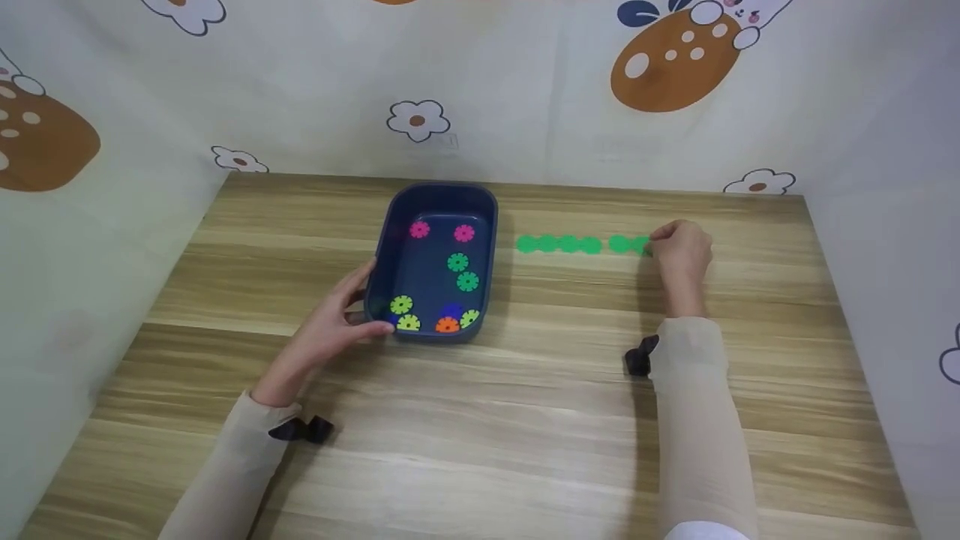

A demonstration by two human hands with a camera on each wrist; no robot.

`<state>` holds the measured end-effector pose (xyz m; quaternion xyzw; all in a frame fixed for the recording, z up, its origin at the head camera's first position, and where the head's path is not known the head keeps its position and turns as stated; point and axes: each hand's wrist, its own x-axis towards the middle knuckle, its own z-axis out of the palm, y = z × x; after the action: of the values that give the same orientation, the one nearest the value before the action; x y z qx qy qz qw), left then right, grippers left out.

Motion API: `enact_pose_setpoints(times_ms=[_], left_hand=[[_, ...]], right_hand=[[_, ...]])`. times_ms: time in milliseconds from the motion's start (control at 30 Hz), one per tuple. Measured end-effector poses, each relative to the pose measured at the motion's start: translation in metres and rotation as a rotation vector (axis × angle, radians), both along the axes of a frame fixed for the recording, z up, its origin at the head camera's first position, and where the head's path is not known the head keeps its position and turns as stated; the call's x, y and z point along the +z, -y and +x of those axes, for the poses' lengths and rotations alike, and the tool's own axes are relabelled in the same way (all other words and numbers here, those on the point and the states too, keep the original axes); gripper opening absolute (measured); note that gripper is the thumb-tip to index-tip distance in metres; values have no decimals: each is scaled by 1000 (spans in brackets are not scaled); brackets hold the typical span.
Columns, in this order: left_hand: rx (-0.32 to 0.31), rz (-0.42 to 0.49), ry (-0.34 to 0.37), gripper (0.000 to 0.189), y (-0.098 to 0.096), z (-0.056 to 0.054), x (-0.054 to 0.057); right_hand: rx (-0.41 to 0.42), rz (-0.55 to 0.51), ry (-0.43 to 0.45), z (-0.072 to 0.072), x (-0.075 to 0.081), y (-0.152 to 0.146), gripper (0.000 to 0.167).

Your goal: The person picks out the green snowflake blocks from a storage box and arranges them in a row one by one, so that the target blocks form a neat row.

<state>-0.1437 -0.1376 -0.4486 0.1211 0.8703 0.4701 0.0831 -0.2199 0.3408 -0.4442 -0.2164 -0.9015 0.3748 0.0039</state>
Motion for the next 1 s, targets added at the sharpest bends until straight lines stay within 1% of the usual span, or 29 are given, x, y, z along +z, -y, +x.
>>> enact_pose_setpoints(times_ms=[100,167,267,333,467,567,700,767,867,1000], left_hand=[[5,0,4,106,0,-1,0],[8,-4,5,106,-1,-1,1],[3,-7,3,106,-1,0,0],[0,-11,3,105,-1,0,0],[-1,-16,0,104,-2,0,1],[0,-8,2,105,-2,0,1],[0,-7,9,106,-1,-1,1],[4,-17,4,106,-1,-1,1],[6,-27,-2,106,-2,-2,1],[-1,-37,-4,106,-1,-1,1]], right_hand=[[13,-8,-4,-1,0,-1,18],[14,-29,-1,-1,0,-2,23],[-4,-75,0,0,0,-4,33],[-28,-111,-9,0,0,-6,34],[-94,-284,-76,0,1,-5,32],[-129,-472,-153,1,8,4,31],[-108,-645,-243,3,19,24,28],[-77,-686,-277,2,25,37,23],[-38,-761,-313,2,30,60,22],[39,-835,-333,3,34,93,24]])
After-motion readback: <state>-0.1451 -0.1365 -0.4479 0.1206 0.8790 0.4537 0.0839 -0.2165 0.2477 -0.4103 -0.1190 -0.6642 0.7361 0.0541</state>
